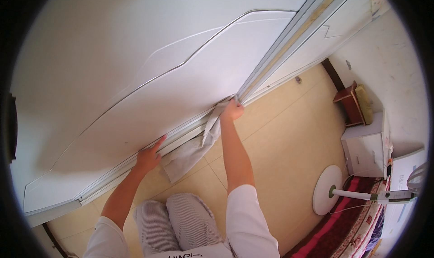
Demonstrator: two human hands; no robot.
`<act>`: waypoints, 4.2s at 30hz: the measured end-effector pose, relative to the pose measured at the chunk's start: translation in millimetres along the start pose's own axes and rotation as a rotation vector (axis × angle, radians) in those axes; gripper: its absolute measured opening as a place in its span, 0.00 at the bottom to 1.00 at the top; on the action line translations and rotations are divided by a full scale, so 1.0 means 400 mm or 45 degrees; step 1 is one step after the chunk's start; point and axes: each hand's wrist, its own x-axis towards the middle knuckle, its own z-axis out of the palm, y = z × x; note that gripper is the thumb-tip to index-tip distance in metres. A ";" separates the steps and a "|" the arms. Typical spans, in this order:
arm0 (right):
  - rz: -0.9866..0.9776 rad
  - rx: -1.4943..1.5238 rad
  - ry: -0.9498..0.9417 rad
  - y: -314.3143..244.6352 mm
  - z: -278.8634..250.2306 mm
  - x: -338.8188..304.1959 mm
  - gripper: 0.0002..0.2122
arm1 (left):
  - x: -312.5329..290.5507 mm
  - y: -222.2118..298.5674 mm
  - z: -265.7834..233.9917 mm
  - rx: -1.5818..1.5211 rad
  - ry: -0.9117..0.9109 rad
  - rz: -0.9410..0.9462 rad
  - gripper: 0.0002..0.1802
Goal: The person wipes the sliding tracks and door panels of a wardrobe with a cloth, then washes the cloth in a bucket of water.
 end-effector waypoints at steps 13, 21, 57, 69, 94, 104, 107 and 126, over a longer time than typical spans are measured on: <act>0.473 0.437 0.213 -0.046 0.042 -0.102 0.09 | -0.003 0.001 -0.015 -0.018 -0.115 -0.098 0.44; 0.733 0.466 0.230 -0.108 0.042 -0.063 0.12 | -0.004 -0.013 -0.003 0.015 0.051 0.004 0.44; 0.045 -0.450 -0.869 0.043 -0.147 -0.510 0.11 | -0.146 0.017 0.045 -0.358 0.058 -0.259 0.40; 0.408 -0.254 -1.985 -0.104 -0.324 -0.477 0.14 | -0.104 0.135 -0.028 -0.729 0.265 -0.087 0.19; -0.381 -0.601 -1.421 -0.318 -0.446 -0.423 0.07 | -0.112 0.172 -0.044 -0.535 0.662 0.335 0.18; -0.485 -0.913 -1.578 -0.125 -0.337 -0.296 0.05 | 0.033 0.235 0.056 -1.569 0.373 -0.278 0.15; -0.135 -0.420 -1.098 -0.098 -0.250 -0.312 0.08 | 0.104 0.220 0.103 -1.635 0.509 -0.355 0.15; 0.348 -0.237 -0.889 0.059 -0.135 -0.383 0.07 | 0.135 0.216 0.136 -1.546 0.305 -0.565 0.13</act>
